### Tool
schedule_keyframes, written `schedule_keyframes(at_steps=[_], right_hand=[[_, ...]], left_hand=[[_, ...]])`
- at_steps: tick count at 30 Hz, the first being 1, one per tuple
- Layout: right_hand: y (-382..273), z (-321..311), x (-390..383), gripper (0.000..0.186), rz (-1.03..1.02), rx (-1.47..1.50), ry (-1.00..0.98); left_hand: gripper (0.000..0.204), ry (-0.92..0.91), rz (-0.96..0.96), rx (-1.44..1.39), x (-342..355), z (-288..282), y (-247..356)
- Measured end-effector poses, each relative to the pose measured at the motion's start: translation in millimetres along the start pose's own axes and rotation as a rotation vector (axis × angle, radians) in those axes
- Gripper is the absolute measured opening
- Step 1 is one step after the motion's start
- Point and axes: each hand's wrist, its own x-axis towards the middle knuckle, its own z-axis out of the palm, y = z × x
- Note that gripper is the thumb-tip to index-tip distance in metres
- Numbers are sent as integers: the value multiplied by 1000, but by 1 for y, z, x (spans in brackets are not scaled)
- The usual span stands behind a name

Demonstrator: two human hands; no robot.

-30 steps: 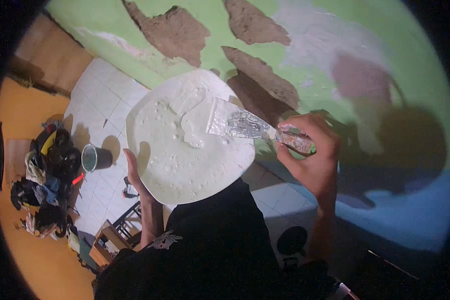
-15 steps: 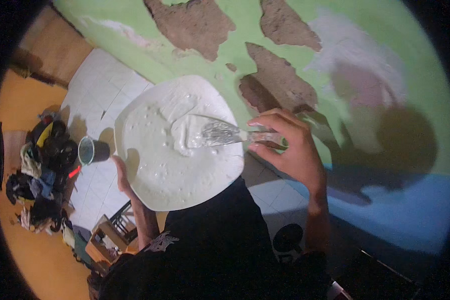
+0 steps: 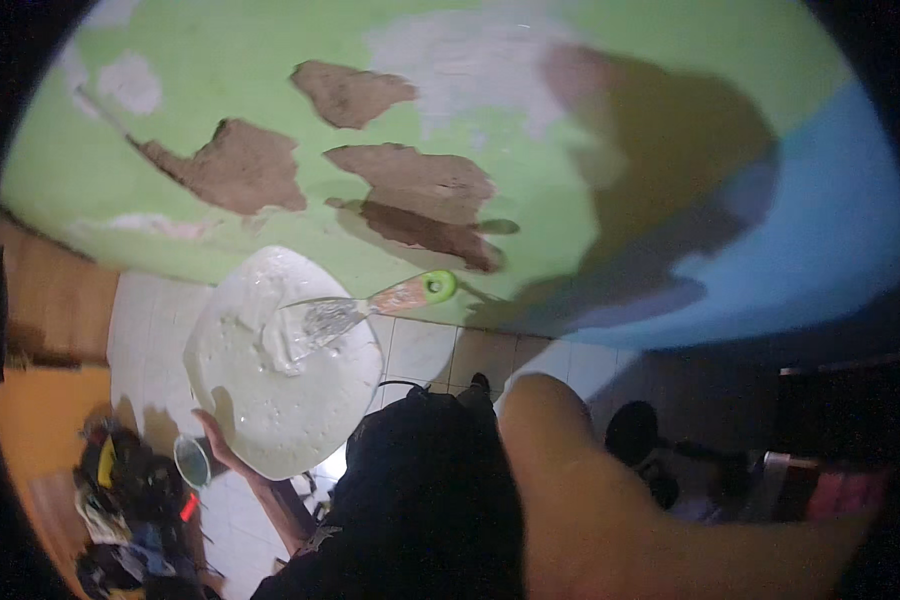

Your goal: Applying putty to fill and repair damaged areas on a wall using a putty knife.

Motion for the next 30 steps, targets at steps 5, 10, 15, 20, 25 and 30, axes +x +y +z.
schedule_keyframes(at_steps=[5, 10, 15, 20, 25, 30], right_hand=[[-6, -17, -8, 35, -22, -166, -9], [-9, -19, -17, 32, 35, -254, -6], [-9, -23, -20, 30, 113, -319, -28], [8, -13, -12, 29, 165, -383, -60], [28, -1, -18, 27, 228, -440, -117], [53, -4, -82, 43, 700, -685, -1111]], left_hand=[[76, -122, 7, -28, 9, 1, 1], [77, -124, -20, -27, 7, 5, -2], [75, -47, 51, 69, 2, 9, 2], [75, -82, 56, 43, 6, 8, 2], [75, -42, 68, 41, 6, 4, 0], [80, -142, 10, 51, 9, 9, 2]])
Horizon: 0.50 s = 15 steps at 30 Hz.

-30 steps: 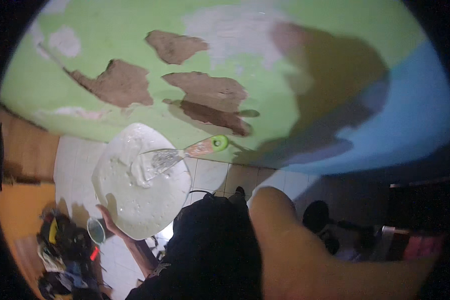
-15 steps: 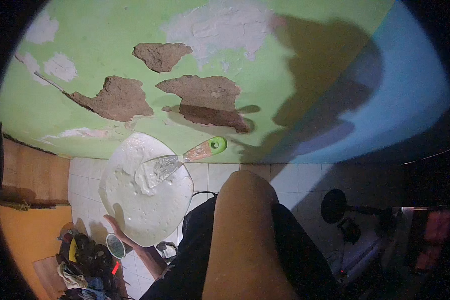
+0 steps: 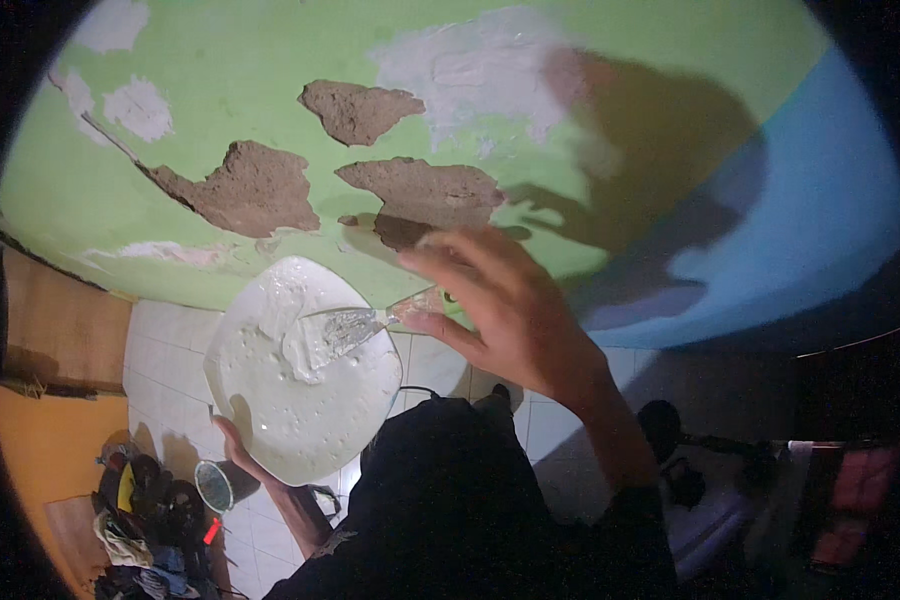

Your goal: Applying putty to fill and repair damaged areas on a wall using a putty knife.

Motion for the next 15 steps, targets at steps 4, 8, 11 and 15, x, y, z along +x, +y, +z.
schedule_keyframes(at_steps=[4, 8, 11, 15], right_hand=[[1, 22, -15, 47, 127, -27, -215], [-1, 20, -9, 45, 207, 48, -299], [-3, 20, -5, 42, 247, 51, -322], [-5, 23, -3, 42, 189, 27, -313]], left_hand=[[79, 22, -29, -33, 8, -5, -2], [82, 33, -74, -46, 7, 3, 4], [83, 22, -107, -42, 10, 2, 4], [83, 38, -128, -28, 8, 10, 2]])
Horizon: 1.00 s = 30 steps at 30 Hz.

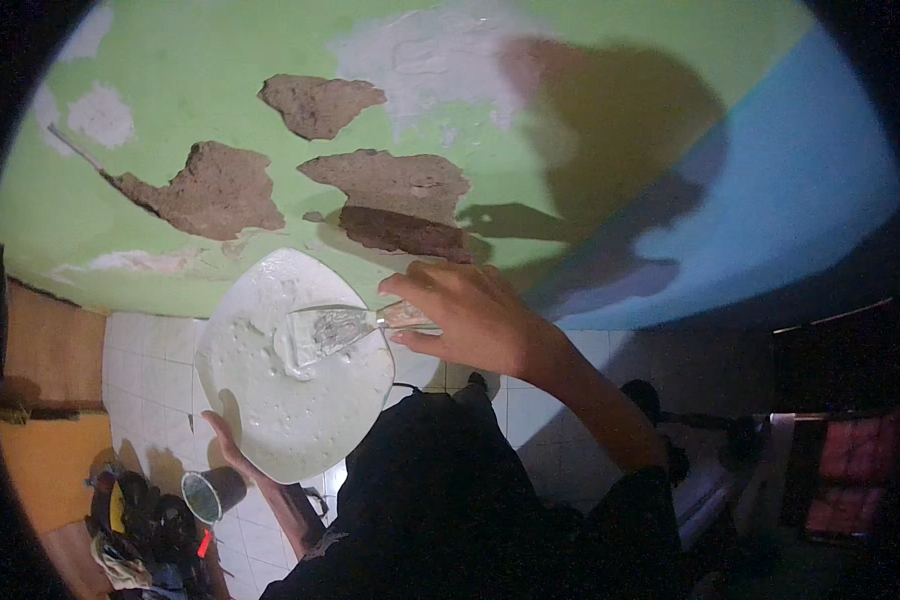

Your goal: Applying putty to fill and repair damaged areas on a wall using a putty knife.

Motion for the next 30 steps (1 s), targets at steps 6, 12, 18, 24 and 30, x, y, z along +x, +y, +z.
schedule_keyframes(at_steps=[6, 12, 18, 24, 30], right_hand=[[-4, -5, -4, 42, -66, -95, -30], [8, -37, -15, 35, -226, -349, 176], [-4, -79, -6, 34, -353, -641, 148], [13, -90, 11, 32, -276, -320, 43], [9, -93, 11, 31, -377, -410, 94]], left_hand=[[81, -42, 15, 82, 3, -1, 1], [78, -10, -119, 6, 7, 8, -17], [77, -50, -68, 9, -3, 36, -23], [76, -23, -67, -9, -19, 50, -24], [81, -31, -116, 10, -23, 50, -27]])
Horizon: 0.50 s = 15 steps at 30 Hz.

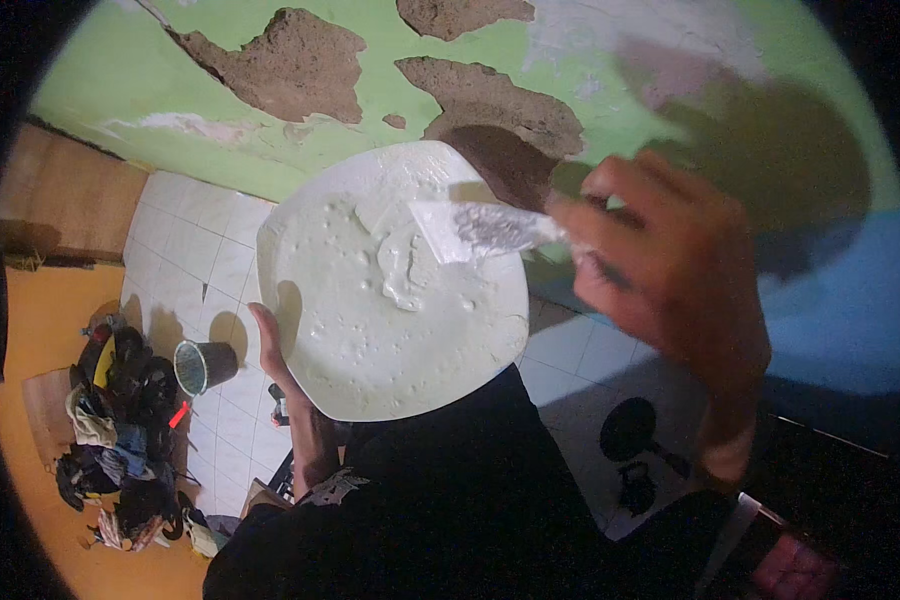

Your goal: Applying putty to fill and repair damaged areas on a wall using a putty knife.

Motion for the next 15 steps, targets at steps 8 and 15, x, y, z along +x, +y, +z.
schedule_keyframes(at_steps=[8, 15], right_hand=[[-22, -4, -4, 36, -111, -173, -1], [-18, -7, -15, 36, -126, -280, 78]], left_hand=[[85, -2, -5, 42, 1, 6, -9], [76, 22, -2, -61, 0, 22, -12]])
